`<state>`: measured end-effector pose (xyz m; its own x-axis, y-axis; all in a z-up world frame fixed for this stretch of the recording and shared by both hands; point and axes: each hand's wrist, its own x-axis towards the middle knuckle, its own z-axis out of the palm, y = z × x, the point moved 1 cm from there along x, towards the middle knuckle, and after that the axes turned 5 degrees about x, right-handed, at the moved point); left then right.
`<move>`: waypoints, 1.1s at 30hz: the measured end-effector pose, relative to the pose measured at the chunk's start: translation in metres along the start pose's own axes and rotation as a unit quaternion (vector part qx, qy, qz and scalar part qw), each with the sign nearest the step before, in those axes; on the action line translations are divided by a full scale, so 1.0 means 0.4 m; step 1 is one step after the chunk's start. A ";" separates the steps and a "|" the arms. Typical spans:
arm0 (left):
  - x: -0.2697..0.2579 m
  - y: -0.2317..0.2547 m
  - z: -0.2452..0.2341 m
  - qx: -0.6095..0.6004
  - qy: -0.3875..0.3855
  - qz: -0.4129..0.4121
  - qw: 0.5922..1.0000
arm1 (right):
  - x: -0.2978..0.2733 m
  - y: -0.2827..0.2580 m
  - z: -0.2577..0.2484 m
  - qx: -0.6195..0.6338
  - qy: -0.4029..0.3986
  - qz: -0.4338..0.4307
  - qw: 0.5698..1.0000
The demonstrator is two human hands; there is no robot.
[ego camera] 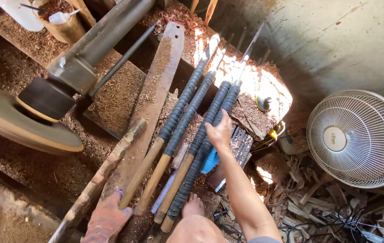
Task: Shaping and sanding a wooden piece on a lathe using handheld tools
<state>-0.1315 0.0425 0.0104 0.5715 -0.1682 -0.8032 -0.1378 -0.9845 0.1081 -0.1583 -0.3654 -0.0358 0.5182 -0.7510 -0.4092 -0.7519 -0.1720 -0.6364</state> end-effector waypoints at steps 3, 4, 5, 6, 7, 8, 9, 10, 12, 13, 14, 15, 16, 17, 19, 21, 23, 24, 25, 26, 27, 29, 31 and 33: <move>-0.057 0.022 -0.090 0.024 -0.083 -0.050 0.995 | -0.007 0.076 0.004 0.019 0.024 0.059 0.998; -0.063 0.021 -0.097 0.043 -0.088 -0.059 0.994 | -0.008 0.085 0.009 0.035 0.016 0.082 0.996; -0.071 0.019 -0.104 0.062 -0.092 -0.067 0.992 | -0.011 0.092 0.014 0.050 0.008 0.104 0.993; -0.068 0.016 -0.112 0.062 -0.091 -0.068 0.992 | 0.007 0.116 0.029 0.052 0.007 0.103 0.993; -0.068 0.013 -0.119 0.066 -0.104 -0.048 0.991 | 0.024 0.139 0.042 0.055 0.021 0.105 0.993; -0.066 0.010 -0.127 0.068 -0.116 -0.027 0.991 | 0.042 0.160 0.056 0.059 0.034 0.105 0.992; -0.057 0.002 -0.113 0.068 -0.114 -0.028 0.991 | 0.040 0.155 0.047 0.060 0.034 0.103 0.992; -0.050 -0.004 -0.099 0.061 -0.078 -0.028 0.995 | 0.041 0.148 0.040 0.122 0.019 0.115 0.986; -0.039 -0.012 -0.061 0.052 -0.039 -0.028 0.997 | 0.043 0.136 0.026 0.184 0.003 0.123 0.975; -0.036 -0.013 -0.036 0.070 -0.033 -0.044 0.996 | 0.044 0.131 0.020 0.271 -0.001 0.126 0.954; -0.030 -0.010 -0.010 0.087 -0.029 -0.058 0.994 | 0.046 0.130 0.008 0.355 -0.004 0.129 0.926; 0.002 -0.041 0.047 0.085 -0.027 -0.054 0.995 | 0.070 0.153 0.023 0.354 -0.001 0.125 0.927; 0.036 -0.061 0.109 0.099 -0.016 -0.035 0.994 | 0.099 0.178 0.027 0.454 -0.021 0.141 0.880; 0.067 -0.080 0.171 0.113 -0.004 -0.015 0.993 | 0.124 0.201 0.030 0.547 -0.041 0.155 0.821; 0.097 -0.086 0.184 0.084 -0.037 -0.016 0.996 | 0.122 0.169 0.031 0.561 -0.039 0.146 0.814; 0.135 -0.100 0.208 0.056 -0.063 -0.020 0.996 | 0.150 0.136 0.045 0.578 -0.045 0.135 0.803; 0.176 -0.141 0.254 0.078 0.008 -0.022 0.997 | 0.178 0.132 0.074 0.604 -0.062 0.123 0.785; 0.199 -0.162 0.282 0.077 0.013 -0.019 0.997 | 0.197 0.129 0.082 0.605 -0.061 0.117 0.785; 0.225 -0.181 0.308 0.062 0.057 0.008 0.996 | 0.217 0.128 0.091 0.600 -0.047 0.129 0.788; 0.242 -0.203 0.340 0.045 0.099 0.031 0.994 | 0.235 0.126 0.103 0.592 -0.035 0.142 0.792; 0.244 -0.186 0.322 0.041 0.102 0.031 0.993 | 0.225 0.104 0.106 0.592 -0.037 0.138 0.793; 0.250 -0.153 0.296 0.087 0.050 -0.046 0.994 | 0.209 0.069 0.108 0.540 0.034 0.145 0.828; 0.140 -0.098 0.114 0.092 -0.006 -0.039 0.995 | 0.155 0.035 0.085 0.469 0.047 0.155 0.868; 0.009 -0.098 0.018 0.097 -0.063 -0.035 0.993 | 0.146 0.059 0.106 0.395 0.058 0.165 0.902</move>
<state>-0.1298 0.0809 -0.0009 0.4815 -0.0808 -0.8727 -0.2622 -0.9634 -0.0554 -0.1284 -0.3863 -0.1022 0.2396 -0.7473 -0.6198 -0.3083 0.5468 -0.7784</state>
